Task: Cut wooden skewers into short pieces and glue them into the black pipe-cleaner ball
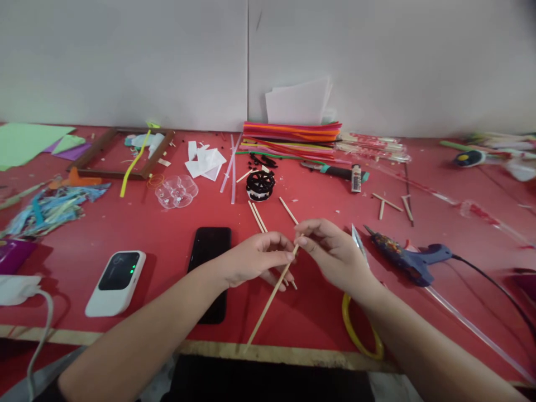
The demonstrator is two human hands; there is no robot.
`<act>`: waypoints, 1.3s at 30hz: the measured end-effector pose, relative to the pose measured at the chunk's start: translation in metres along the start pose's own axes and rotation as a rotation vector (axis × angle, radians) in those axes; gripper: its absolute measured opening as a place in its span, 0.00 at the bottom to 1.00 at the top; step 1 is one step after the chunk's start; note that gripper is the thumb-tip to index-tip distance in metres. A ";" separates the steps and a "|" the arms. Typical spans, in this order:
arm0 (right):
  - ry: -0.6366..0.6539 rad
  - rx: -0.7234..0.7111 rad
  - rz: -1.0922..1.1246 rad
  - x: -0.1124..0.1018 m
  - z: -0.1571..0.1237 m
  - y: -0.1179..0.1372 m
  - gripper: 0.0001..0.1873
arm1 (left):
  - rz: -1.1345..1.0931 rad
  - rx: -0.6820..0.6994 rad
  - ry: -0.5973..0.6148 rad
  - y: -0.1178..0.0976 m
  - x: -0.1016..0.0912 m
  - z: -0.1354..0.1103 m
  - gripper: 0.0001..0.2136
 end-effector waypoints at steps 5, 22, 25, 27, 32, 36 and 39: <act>-0.046 0.012 -0.045 -0.001 -0.001 -0.002 0.11 | -0.017 -0.022 -0.036 0.004 -0.002 0.002 0.05; -0.115 -0.193 -0.951 0.041 -0.012 0.004 0.40 | -0.591 0.316 -0.556 -0.030 -0.047 -0.004 0.08; -0.018 -0.217 -1.046 0.050 -0.016 0.010 0.27 | -0.635 0.348 -0.578 -0.032 -0.048 -0.006 0.08; 0.020 -0.223 -1.075 0.049 -0.014 0.015 0.29 | -0.647 0.349 -0.578 -0.031 -0.047 -0.007 0.09; 0.062 -0.199 -1.139 0.038 0.015 0.017 0.26 | -0.609 0.337 -0.571 -0.029 -0.047 -0.008 0.09; 0.129 -0.241 -1.137 0.035 0.049 0.014 0.23 | -0.529 0.280 -0.532 -0.023 -0.045 -0.006 0.08; 0.124 -0.283 -1.125 0.031 0.067 0.016 0.23 | -0.436 0.250 -0.471 -0.020 -0.043 -0.004 0.08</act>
Point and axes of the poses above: each hand's wrist, its own z-axis towards the middle knuckle, its own x-axis out of the palm, y = z × x, the point moved 6 cm from there along z, towards the middle knuckle, and after that the axes turned 14 degrees about x, right-handed, at the moved point
